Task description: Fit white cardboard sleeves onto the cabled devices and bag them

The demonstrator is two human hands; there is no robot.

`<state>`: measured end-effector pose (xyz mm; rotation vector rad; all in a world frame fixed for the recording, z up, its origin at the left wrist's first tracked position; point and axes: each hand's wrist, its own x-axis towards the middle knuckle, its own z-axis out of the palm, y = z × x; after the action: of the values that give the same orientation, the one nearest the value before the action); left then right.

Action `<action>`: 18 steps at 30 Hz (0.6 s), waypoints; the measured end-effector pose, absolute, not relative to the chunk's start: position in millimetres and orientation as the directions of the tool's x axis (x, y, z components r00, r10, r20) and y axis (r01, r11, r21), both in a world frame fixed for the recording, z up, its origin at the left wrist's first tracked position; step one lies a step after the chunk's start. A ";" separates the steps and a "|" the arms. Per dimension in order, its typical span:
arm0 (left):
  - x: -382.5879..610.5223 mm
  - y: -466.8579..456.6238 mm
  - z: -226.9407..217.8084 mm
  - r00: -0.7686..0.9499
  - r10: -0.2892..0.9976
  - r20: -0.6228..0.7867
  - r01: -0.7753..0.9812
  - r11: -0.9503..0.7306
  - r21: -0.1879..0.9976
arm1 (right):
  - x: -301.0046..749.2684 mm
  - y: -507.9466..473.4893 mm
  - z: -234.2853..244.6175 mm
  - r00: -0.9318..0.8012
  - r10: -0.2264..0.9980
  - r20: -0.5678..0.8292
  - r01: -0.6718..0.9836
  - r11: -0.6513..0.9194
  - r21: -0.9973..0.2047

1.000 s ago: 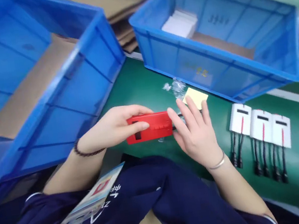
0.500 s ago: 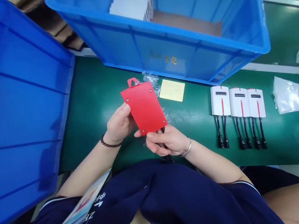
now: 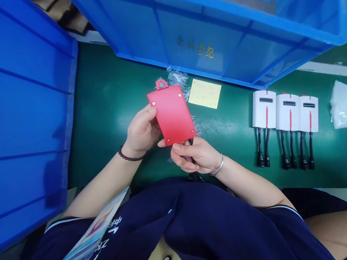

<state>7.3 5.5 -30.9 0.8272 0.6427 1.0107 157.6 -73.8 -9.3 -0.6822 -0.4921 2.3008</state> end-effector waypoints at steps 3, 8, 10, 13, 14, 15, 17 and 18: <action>7.8 7.7 -33.1 0.350 0.930 -0.107 -0.440 0.265 0.858 | 157.0 -73.4 -7.9 -0.623 0.704 -0.340 -0.507 -0.695 -0.509; 3.6 6.7 -35.5 0.458 0.885 -0.085 -0.381 0.282 0.880 | 158.9 -71.1 -5.4 -0.610 0.706 -0.360 -0.501 -0.696 -0.514; 0.9 5.1 -34.9 0.569 0.820 -0.061 -0.309 0.281 0.909 | 160.2 -69.8 -5.3 -0.621 0.703 -0.348 -0.491 -0.694 -0.526; -1.6 2.5 -32.3 0.710 0.704 0.000 -0.230 0.233 0.945 | 161.7 -68.1 -6.1 -0.627 0.705 -0.331 -0.480 -0.685 -0.548; -1.8 1.9 -31.7 0.744 0.668 0.029 -0.229 0.214 0.950 | 162.1 -67.8 -6.3 -0.620 0.711 -0.330 -0.484 -0.678 -0.553; -1.7 1.3 -31.3 0.766 0.640 0.057 -0.238 0.200 0.950 | 162.5 -67.7 -6.5 -0.612 0.719 -0.329 -0.488 -0.671 -0.558; -0.6 0.5 -32.1 0.787 0.613 0.070 -0.246 0.208 0.947 | 162.9 -68.4 -6.1 -0.610 0.727 -0.315 -0.479 -0.656 -0.584; 0.6 0.0 -33.1 0.783 0.620 0.053 -0.242 0.225 0.944 | 162.9 -69.2 -5.5 -0.602 0.737 -0.308 -0.466 -0.637 -0.614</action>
<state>0.6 0.0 -33.1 1.2068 0.3697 0.6131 162.9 -69.2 -5.5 -0.7195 -0.6325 2.2313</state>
